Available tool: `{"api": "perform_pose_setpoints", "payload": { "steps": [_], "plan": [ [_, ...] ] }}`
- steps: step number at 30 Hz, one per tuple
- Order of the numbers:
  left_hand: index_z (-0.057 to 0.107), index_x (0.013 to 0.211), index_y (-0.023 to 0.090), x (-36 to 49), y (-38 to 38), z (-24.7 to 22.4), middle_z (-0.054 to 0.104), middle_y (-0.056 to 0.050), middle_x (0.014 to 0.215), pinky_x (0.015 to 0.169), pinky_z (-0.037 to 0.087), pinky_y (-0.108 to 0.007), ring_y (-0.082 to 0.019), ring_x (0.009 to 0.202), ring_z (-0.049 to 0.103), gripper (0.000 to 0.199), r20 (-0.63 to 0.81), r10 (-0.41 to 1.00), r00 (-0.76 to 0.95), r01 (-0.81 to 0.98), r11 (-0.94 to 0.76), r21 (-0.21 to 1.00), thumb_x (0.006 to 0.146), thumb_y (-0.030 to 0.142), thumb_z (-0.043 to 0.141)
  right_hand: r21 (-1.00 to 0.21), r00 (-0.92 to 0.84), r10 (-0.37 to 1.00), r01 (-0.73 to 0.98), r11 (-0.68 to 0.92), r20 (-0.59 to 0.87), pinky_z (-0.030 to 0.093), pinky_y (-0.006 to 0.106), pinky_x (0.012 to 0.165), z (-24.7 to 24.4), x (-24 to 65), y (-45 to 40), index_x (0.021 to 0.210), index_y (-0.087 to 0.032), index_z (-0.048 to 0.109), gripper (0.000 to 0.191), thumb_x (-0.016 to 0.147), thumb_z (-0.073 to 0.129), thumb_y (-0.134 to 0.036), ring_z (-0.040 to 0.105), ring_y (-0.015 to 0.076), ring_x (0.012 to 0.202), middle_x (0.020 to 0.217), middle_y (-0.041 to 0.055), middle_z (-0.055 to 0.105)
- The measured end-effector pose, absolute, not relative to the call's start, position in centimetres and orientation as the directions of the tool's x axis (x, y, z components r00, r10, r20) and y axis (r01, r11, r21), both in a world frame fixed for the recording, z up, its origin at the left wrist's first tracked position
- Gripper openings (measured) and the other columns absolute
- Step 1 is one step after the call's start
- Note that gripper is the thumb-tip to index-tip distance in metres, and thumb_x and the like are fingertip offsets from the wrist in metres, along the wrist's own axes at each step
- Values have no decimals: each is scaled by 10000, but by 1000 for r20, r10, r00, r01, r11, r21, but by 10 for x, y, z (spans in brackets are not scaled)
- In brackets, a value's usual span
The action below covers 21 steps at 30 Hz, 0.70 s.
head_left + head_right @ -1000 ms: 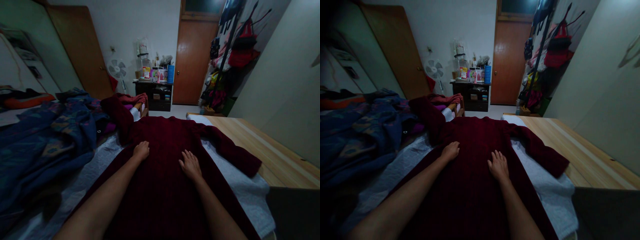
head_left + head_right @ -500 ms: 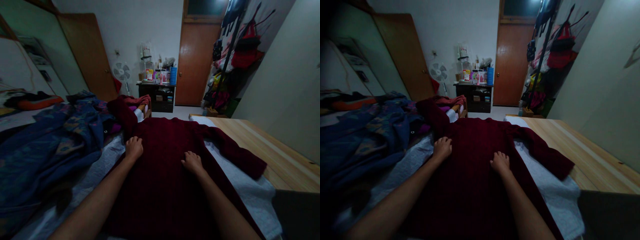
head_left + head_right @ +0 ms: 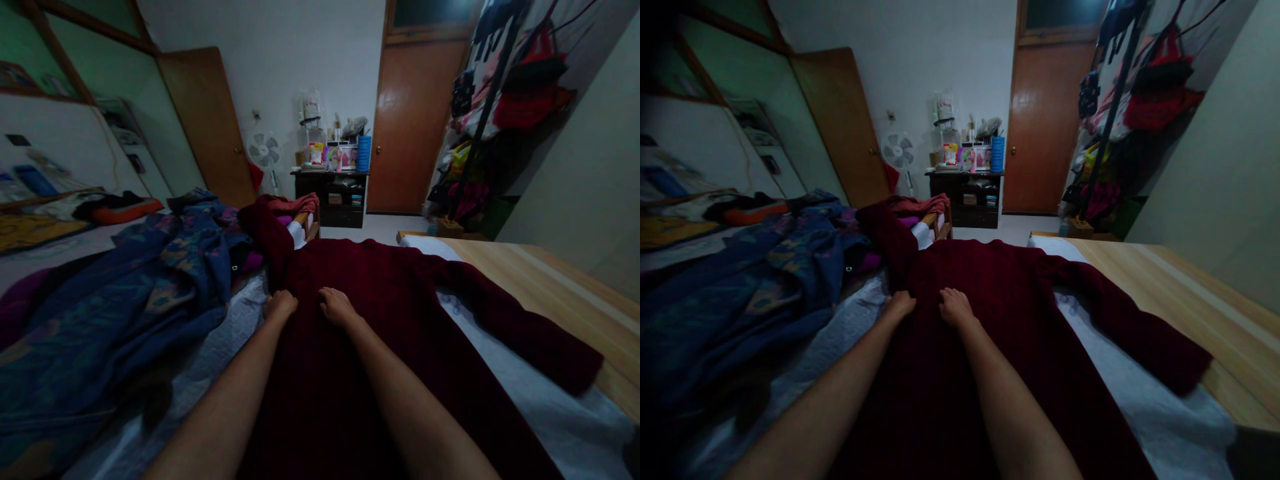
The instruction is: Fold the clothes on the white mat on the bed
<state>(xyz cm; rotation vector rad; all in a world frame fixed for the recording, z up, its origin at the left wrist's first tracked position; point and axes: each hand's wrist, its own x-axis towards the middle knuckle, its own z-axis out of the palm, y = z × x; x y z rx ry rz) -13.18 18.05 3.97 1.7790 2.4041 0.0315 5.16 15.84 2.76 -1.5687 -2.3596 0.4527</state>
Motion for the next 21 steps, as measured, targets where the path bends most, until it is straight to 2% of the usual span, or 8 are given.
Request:
{"api": "perform_pose_setpoints", "payload": {
  "steps": [3, 6, 12, 16, 21],
  "plan": [
    [709, 1101, 147, -129, 180, 35, 679, -189, 1177, 776, 529, -417, -353, 1089, 635, 395, -86, 945, -317, 942, 324, 91, 850, 324, 462, -395, -370, 928, 847, 357, 47, 216, 396, 1150, 17, 46, 163, 1423, -189, 443, 512, 925, 445, -308, 295, 230, 1420, 1518, 66, 399],
    [719, 1056, 133, -125, 177, 32, 710, -189, 1073, 739, 536, -374, -316, 987, 678, 373, -56, 953, -299, 949, 303, 86, 859, 327, 469, -365, -356, 933, 862, 352, 57, 190, 420, 1153, 9, 44, 163, 1438, -212, 426, 526, 930, 435, -350, 257, 251, 1434, 1534, 53, 373],
    [712, 1038, 144, -122, 166, 34, 693, -164, 1055, 795, 509, -355, -273, 993, 666, 389, 124, 971, -204, 979, 202, 27, 903, 184, 349, -317, -367, 929, 877, 360, 39, 167, 449, 1148, 5, 41, 162, 1482, -293, 350, 545, 953, 395, -414, 206, 264, 1453, 1567, 42, 309],
    [727, 1005, 141, -133, 165, 42, 691, -162, 1025, 838, 482, -370, -275, 1000, 654, 387, 185, 971, -149, 988, 155, -20, 886, 157, 360, -315, -360, 933, 882, 351, 33, 141, 459, 1158, 4, 41, 162, 1492, -272, 337, 570, 963, 349, -484, 180, 268, 1460, 1579, 44, 279],
    [740, 951, 130, -147, 170, 48, 696, -160, 991, 800, 478, -374, -289, 965, 653, 342, 193, 973, -129, 989, 141, -52, 851, 156, 414, -309, -351, 936, 887, 343, 33, 134, 462, 1162, 4, 41, 161, 1480, -241, 366, 597, 959, 330, -530, 177, 277, 1460, 1579, 49, 277]
  ]
}}
